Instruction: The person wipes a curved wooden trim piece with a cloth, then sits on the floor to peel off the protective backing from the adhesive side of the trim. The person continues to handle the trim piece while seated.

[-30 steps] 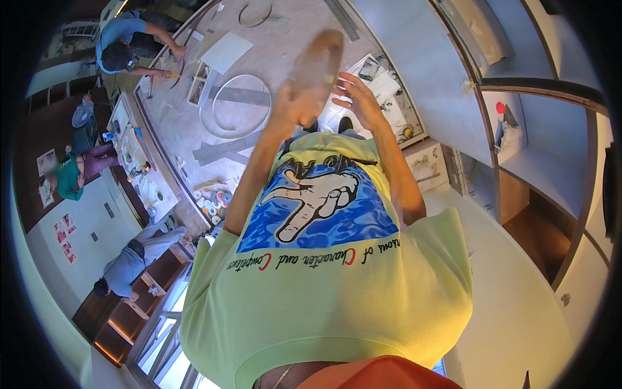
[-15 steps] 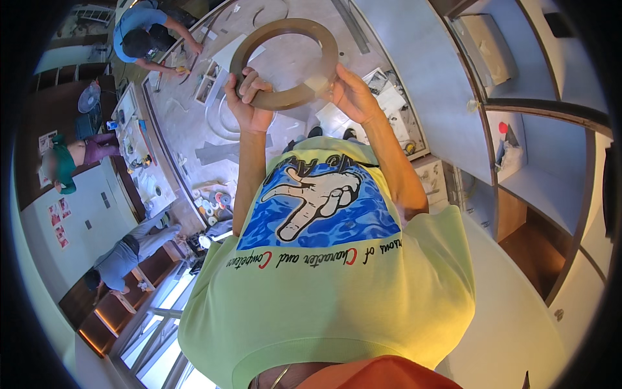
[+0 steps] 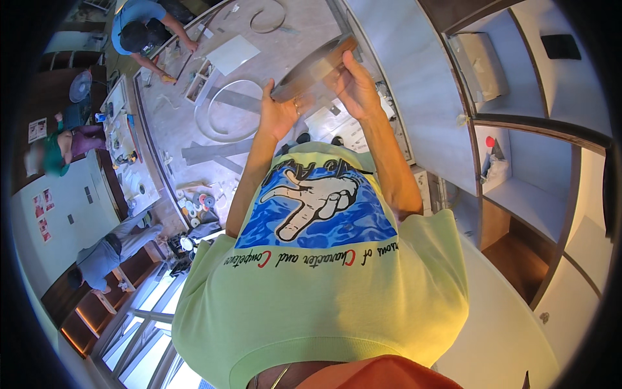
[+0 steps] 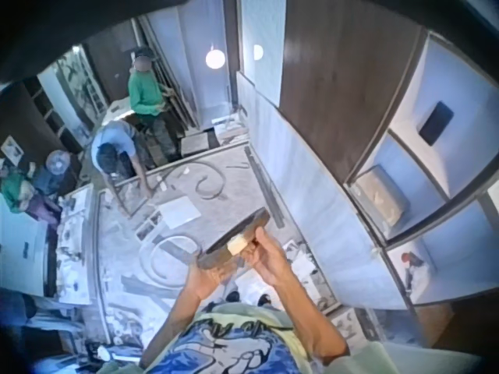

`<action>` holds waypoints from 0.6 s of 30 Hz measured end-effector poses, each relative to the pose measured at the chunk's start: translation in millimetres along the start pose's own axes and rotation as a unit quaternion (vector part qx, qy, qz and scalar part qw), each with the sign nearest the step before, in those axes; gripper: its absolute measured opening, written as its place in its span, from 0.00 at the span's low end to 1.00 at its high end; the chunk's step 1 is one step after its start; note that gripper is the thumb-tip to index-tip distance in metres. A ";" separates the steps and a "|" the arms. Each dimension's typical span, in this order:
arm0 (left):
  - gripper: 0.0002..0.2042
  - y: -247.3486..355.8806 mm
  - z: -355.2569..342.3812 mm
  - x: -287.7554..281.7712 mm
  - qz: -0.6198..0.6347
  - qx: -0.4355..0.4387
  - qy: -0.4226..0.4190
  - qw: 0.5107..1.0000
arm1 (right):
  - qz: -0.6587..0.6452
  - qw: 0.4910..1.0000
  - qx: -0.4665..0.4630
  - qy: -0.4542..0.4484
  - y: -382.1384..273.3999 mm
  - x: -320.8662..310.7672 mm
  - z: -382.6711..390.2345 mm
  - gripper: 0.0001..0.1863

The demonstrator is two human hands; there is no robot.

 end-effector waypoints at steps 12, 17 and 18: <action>0.19 -0.3 -4.0 50.1 -0.664 0.148 -0.153 0.717 | -0.114 0.987 0.009 0.116 -18.8 -54.2 -11.6 0.15; 0.19 -3.0 -13.8 85.3 -0.605 0.050 -0.179 0.774 | -0.109 0.992 0.016 0.068 -19.5 -60.3 -23.6 0.21; 0.19 -4.7 -15.1 91.5 -0.530 0.058 -0.160 0.831 | -0.101 0.994 0.014 0.050 -18.2 -56.4 -23.1 0.23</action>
Point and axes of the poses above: each hand's wrist, its own z-axis away from the middle knuckle, its own x-axis out of the palm, y = z × x, the point moved 1 cm from there along -z, towards the middle knuckle, and after that the axes turned 15 degrees about z, right-handed, at the moved point
